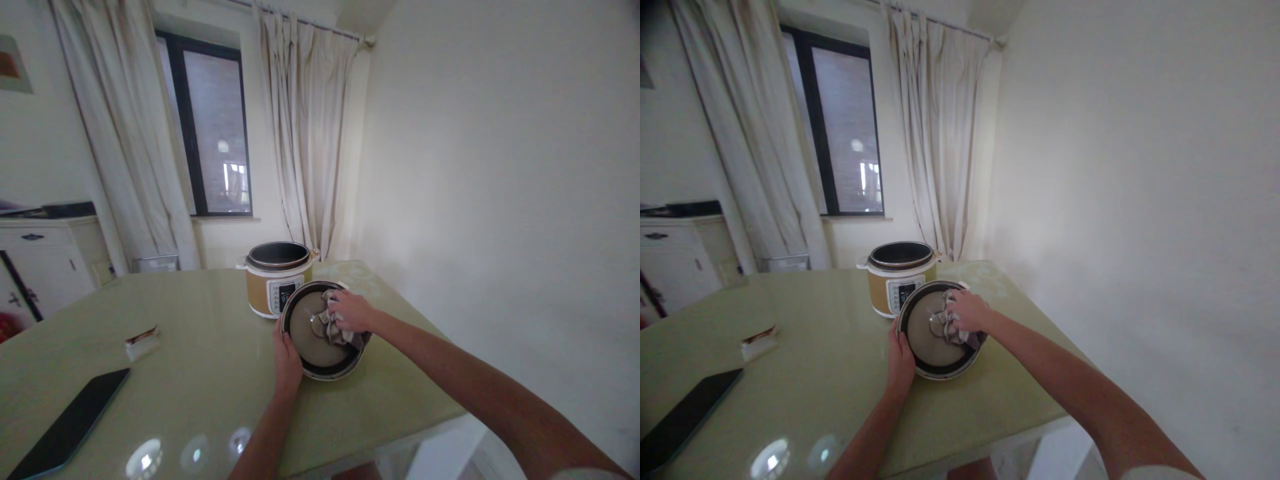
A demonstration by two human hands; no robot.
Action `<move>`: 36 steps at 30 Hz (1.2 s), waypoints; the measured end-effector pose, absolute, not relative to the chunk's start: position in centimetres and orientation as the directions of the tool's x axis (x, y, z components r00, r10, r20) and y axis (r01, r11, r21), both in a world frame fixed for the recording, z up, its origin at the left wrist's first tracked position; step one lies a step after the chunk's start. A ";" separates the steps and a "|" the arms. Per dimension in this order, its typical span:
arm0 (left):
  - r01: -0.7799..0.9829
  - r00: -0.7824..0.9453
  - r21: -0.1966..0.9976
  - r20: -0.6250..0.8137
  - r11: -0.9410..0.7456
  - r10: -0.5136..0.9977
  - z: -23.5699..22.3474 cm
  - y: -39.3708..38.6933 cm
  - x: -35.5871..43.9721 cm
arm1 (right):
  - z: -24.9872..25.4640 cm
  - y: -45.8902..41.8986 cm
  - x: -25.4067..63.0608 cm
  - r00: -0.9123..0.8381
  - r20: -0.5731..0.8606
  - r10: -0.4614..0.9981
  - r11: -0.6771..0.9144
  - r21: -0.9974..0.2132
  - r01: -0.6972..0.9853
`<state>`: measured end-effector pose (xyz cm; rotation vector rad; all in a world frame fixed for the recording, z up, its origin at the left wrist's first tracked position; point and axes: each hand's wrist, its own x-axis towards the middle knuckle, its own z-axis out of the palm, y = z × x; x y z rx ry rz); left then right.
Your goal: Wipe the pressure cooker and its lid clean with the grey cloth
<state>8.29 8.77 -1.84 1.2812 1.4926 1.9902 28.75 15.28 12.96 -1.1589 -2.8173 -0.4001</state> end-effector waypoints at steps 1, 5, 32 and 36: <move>0.230 -0.538 0.892 0.450 -0.389 0.713 -2.0 8.8 8.3 | 12.5 14.3 29.0 -0.744 0.119 0.657 0.718 0.203 0.666; 0.187 -0.539 0.903 0.424 -0.388 0.728 -2.4 9.1 8.1 | 10.1 11.1 27.3 -0.866 0.013 0.500 0.850 0.186 0.493; 0.106 -0.495 0.910 0.398 -0.400 0.772 -2.9 9.5 7.9 | 10.0 11.3 27.5 -0.743 -0.060 0.666 0.745 0.021 0.666; 0.088 -0.487 0.920 0.373 -0.381 0.789 -2.6 9.4 7.9 | 8.7 9.6 25.6 -0.863 -0.065 0.500 0.865 0.070 0.496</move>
